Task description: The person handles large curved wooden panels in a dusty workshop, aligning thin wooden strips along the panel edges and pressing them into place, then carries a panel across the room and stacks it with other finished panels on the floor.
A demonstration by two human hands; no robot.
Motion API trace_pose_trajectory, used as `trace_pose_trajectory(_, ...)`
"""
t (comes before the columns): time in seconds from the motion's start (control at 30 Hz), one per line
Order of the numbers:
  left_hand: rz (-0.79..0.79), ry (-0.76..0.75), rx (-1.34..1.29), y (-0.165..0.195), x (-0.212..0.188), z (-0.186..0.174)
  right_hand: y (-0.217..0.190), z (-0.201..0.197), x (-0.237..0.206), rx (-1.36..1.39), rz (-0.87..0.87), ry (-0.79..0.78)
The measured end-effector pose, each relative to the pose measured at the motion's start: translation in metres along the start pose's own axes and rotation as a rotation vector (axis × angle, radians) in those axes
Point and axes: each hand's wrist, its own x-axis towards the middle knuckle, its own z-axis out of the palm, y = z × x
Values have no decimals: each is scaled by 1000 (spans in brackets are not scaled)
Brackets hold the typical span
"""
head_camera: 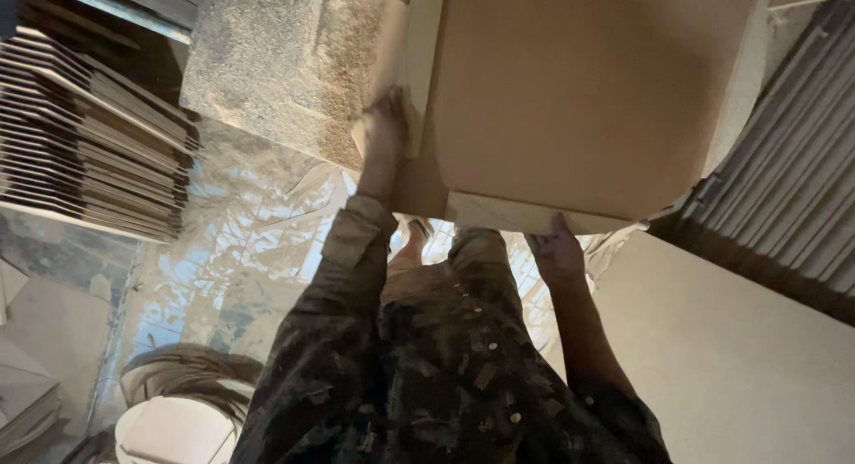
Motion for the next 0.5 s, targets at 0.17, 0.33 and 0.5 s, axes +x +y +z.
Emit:
trace_pose_trajectory(0.17,79,14,139,-2,20,-7,16,18,-5,42,-5,-46)
trace_pose_trajectory(0.33,38,23,280,-16,-8,3,23,25,-5,72,15,37)
trace_pose_trajectory(0.5,-25,-88,298,-4,23,-3,33,25,9,179,129,70)
